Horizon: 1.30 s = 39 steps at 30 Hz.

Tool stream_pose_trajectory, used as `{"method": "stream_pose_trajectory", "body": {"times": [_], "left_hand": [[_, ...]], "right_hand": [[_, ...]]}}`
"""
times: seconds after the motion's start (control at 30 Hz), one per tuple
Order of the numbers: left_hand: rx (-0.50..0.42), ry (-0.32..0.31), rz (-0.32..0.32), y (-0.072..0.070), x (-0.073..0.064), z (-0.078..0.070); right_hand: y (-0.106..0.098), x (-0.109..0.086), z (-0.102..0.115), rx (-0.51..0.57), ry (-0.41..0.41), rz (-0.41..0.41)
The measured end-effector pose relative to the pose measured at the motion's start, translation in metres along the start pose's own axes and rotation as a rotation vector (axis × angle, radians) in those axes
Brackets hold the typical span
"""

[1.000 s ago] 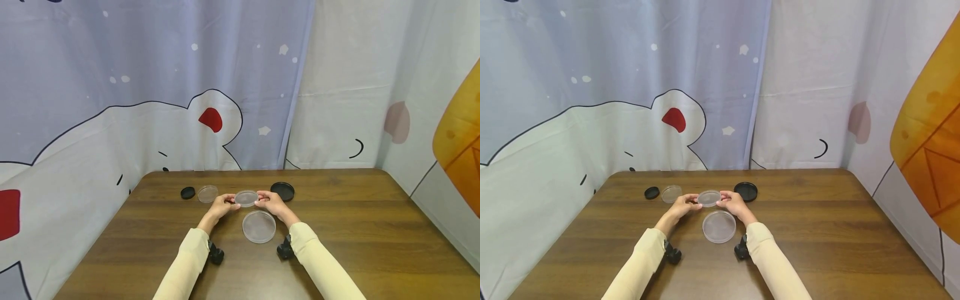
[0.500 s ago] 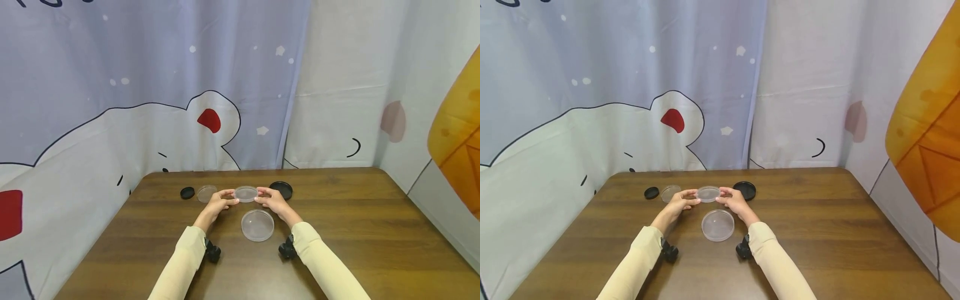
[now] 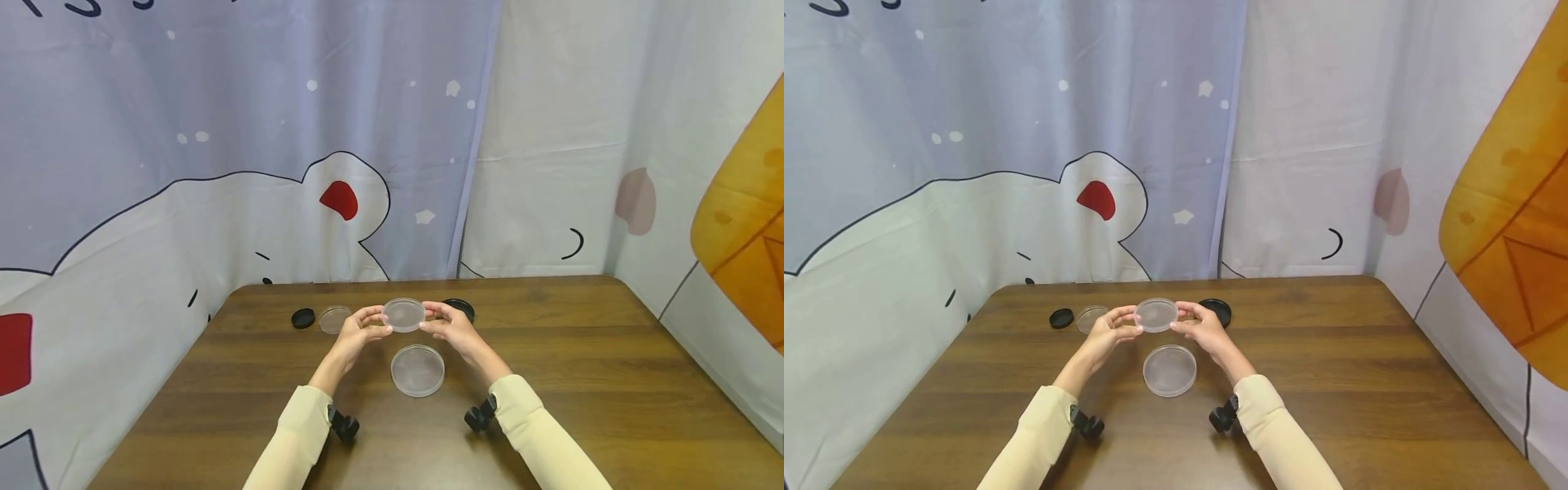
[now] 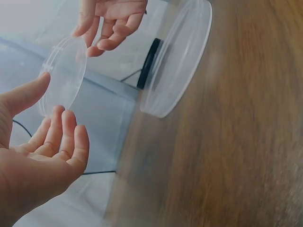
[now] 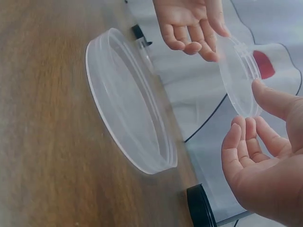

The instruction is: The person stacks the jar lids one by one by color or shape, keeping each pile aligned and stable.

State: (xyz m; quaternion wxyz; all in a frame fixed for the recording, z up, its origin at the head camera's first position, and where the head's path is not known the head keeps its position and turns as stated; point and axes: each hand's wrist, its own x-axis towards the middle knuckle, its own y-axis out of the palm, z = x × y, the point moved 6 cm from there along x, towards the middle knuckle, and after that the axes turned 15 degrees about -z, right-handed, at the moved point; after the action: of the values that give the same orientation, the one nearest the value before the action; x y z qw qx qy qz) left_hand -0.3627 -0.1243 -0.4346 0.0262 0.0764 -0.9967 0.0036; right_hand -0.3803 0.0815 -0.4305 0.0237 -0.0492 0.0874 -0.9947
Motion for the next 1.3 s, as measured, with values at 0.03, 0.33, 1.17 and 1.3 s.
{"method": "stream_pose_trajectory", "body": {"times": [0.03,0.33,1.17,1.3], "left_hand": [[-0.013,0.0,0.008,0.001,-0.002,-0.001],[-0.063,0.021,0.064,0.008,-0.013,-0.008],[0.179,0.014,0.213,0.011,-0.033,0.015],[0.184,0.025,0.216,0.011,-0.033,0.017]], "right_hand": [[-0.001,-0.002,0.001,0.008,-0.006,0.003],[-0.008,-0.015,0.009,0.092,-0.025,0.025],[-0.016,-0.039,-0.017,-0.1,-0.077,0.06],[-0.015,-0.04,-0.018,-0.126,-0.068,0.056]]}}
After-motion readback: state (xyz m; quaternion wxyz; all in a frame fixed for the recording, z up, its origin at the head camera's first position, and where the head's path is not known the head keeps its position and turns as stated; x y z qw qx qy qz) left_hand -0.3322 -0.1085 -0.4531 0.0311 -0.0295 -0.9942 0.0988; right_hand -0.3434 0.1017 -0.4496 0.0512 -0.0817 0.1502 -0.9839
